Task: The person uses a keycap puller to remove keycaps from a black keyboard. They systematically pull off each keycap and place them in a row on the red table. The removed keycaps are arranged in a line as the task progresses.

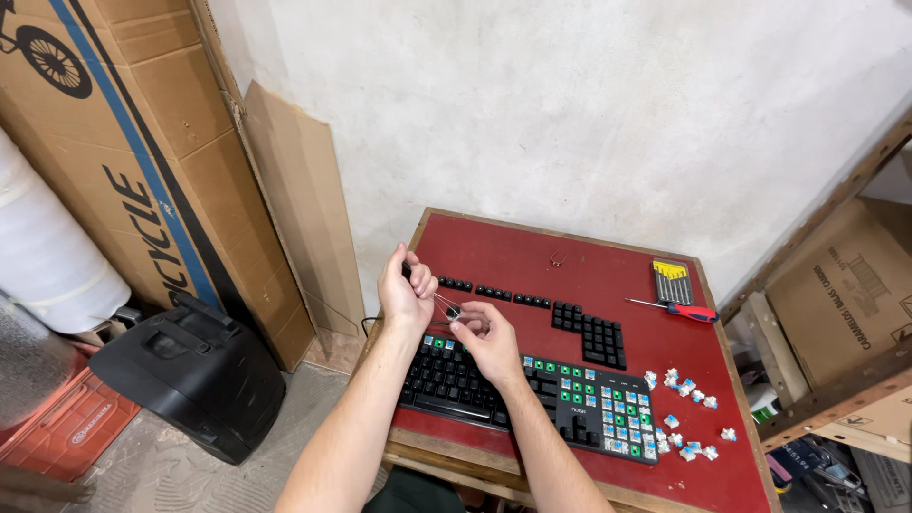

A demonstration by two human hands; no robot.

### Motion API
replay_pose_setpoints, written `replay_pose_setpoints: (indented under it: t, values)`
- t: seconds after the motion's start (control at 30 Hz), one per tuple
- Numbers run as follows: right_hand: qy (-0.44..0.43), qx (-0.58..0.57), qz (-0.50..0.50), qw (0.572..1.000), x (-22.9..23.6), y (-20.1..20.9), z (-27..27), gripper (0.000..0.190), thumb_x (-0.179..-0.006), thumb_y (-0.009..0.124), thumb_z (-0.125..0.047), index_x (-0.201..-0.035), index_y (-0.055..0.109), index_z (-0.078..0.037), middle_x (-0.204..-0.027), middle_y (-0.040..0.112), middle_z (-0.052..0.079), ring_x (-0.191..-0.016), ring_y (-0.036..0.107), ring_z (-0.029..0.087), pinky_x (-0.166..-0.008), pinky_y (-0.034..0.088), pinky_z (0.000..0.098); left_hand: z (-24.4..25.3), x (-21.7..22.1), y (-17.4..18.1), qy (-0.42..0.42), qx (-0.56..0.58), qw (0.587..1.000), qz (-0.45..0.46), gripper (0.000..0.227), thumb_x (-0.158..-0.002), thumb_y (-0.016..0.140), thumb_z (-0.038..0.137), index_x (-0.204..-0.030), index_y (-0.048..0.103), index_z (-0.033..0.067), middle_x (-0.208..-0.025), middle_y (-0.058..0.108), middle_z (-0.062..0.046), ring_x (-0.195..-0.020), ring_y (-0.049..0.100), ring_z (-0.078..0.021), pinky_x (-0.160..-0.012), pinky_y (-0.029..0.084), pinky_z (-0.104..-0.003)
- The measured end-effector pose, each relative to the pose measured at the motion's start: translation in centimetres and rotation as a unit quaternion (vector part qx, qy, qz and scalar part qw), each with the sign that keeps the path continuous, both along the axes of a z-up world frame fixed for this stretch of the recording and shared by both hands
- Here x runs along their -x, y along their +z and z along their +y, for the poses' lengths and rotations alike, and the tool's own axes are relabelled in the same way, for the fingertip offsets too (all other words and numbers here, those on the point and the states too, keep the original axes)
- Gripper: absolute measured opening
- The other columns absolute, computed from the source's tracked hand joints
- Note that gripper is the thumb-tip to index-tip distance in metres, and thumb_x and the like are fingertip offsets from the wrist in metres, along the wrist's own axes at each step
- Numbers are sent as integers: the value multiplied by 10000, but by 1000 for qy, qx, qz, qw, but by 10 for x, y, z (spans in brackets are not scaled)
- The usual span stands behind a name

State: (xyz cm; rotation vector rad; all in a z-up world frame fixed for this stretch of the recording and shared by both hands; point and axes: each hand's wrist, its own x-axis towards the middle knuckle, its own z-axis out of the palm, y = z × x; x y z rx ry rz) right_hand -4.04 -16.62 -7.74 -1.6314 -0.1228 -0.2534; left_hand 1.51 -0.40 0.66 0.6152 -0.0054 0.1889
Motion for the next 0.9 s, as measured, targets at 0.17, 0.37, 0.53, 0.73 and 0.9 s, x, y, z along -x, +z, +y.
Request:
replay_pose_setpoints:
  t: [0.17,0.37,0.53,0.73,0.9]
  values:
    - [17,-28,-3,999,-19,-29,-9,399,-934,945,-136,-1301,820,-40,-1119,894,133,-947,793,107,-768,640,220,-5,-18,-33,-34,152,985,74,387,-1134,658,370,-813,616,157,-539,224,56,-448,286,-87,-426,212,-204]
    - [32,-79,27,996,-12,-13,-7,290,-1061,788,-92,-1328,819,15,-1037,894,211,-879,863,189,-649,655,204,-1,-25,-43,-44,187,979,71,392,-1135,657,396,-812,642,175,-543,234,69,-447,279,-73,-411,215,-194]
    - [37,-77,22,996,-11,-11,-7,300,-1061,786,-81,-1339,815,30,-1039,891,231,-890,865,199,-660,658,211,-3,-20,-22,-29,93,994,55,325,-1136,676,338,-883,637,139,-552,295,38,-428,298,-74,-391,224,-182]
    - [19,-92,35,995,-8,-6,-8,300,-1044,808,-80,-1319,810,39,-1040,894,231,-858,870,194,-629,647,188,2,-8,15,49,-298,952,-48,120,-1045,856,226,-1064,779,137,-710,658,-31,-578,609,-90,-503,462,-197]
    - [0,-126,36,991,-13,-12,-9,304,-1051,804,-98,-1331,796,22,-1069,897,214,-870,863,175,-641,644,174,12,5,20,-43,-667,735,-116,337,-864,986,270,-1191,918,223,-1018,885,-48,-920,815,-193,-840,646,-312]
